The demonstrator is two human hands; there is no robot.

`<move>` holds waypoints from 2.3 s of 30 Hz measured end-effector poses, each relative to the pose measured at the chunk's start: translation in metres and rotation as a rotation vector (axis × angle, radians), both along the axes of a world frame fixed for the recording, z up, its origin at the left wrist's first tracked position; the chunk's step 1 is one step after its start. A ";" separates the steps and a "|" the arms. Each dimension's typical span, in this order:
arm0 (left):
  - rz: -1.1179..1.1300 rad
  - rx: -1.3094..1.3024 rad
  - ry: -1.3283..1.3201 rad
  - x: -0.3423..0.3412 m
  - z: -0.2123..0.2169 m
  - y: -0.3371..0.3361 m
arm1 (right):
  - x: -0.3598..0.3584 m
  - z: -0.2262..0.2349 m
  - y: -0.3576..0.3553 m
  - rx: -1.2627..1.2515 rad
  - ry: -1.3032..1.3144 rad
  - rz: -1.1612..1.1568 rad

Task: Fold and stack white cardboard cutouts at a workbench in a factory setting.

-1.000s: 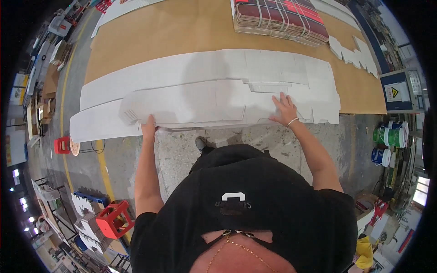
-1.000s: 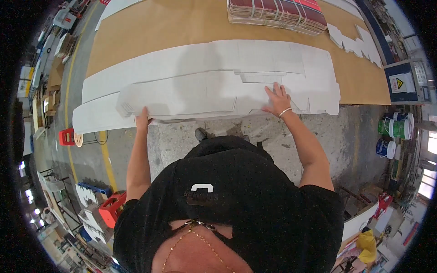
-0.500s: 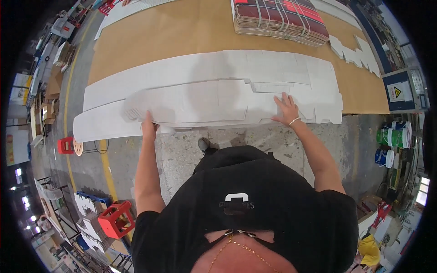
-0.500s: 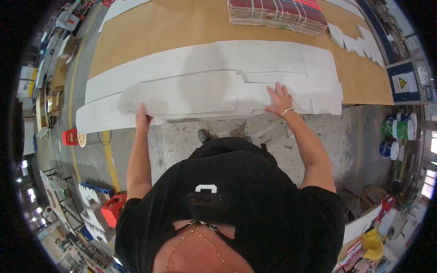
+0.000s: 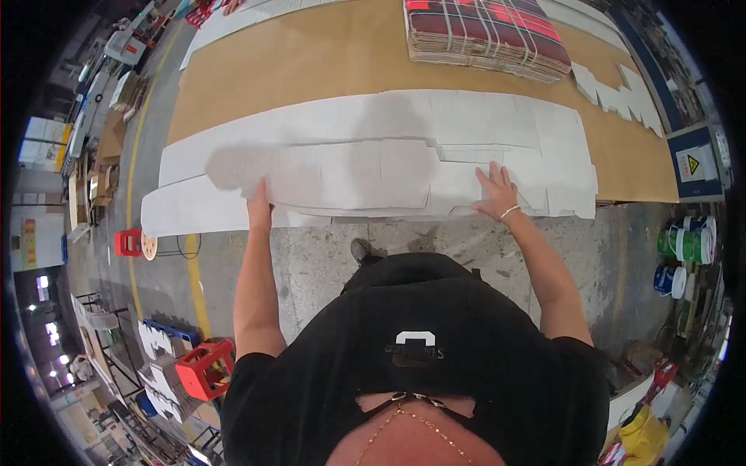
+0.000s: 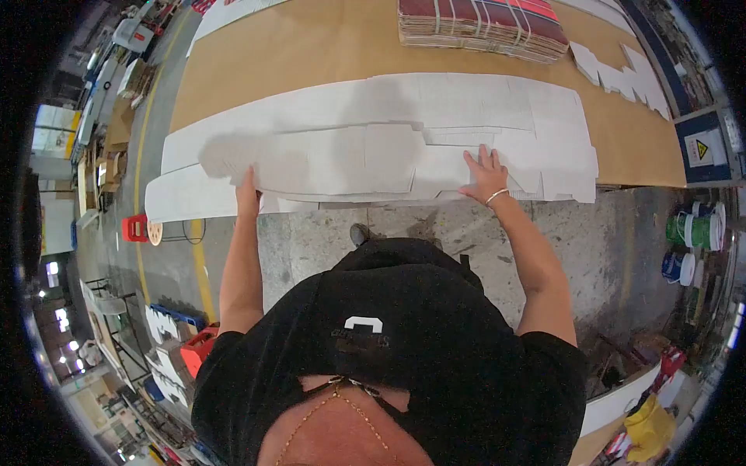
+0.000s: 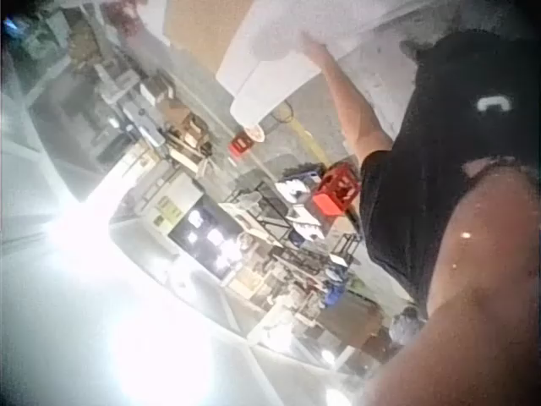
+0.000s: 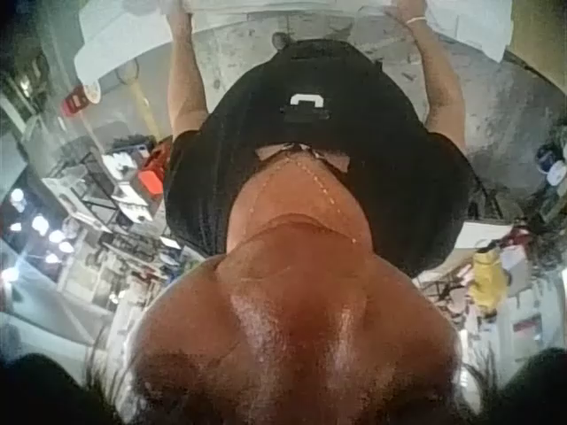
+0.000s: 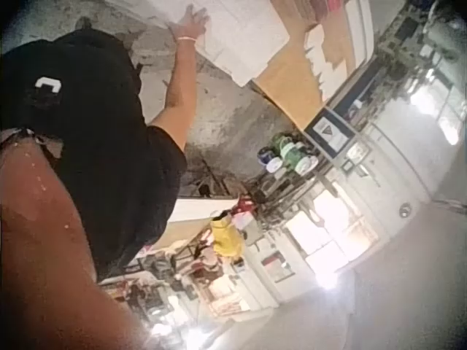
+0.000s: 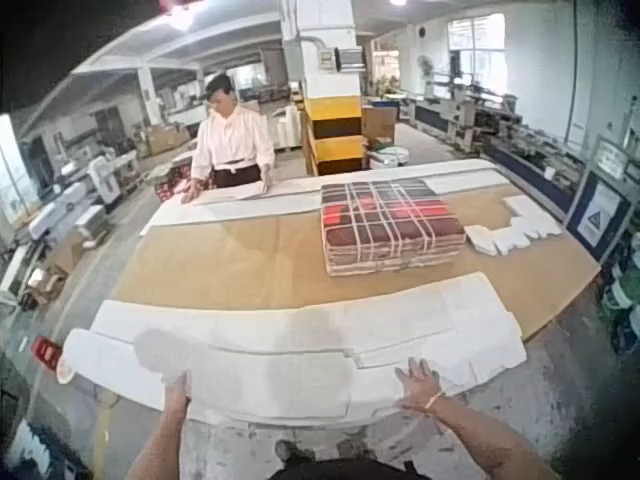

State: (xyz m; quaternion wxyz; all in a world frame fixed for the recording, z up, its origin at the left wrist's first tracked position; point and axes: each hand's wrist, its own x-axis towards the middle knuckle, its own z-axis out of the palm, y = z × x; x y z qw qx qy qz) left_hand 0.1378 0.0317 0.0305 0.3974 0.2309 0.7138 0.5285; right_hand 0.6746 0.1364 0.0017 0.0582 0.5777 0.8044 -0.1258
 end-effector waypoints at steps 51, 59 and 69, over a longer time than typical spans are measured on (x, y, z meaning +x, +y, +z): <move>0.559 0.005 -0.302 -0.068 -0.054 -0.066 | -0.558 -0.031 0.072 -0.396 0.573 0.385; 0.547 -0.012 -0.244 -0.068 -0.063 -0.067 | -0.557 -0.042 0.073 -0.429 0.652 0.383; 0.571 -0.069 -0.196 -0.067 -0.059 -0.066 | -0.554 -0.040 0.074 -0.402 0.557 0.453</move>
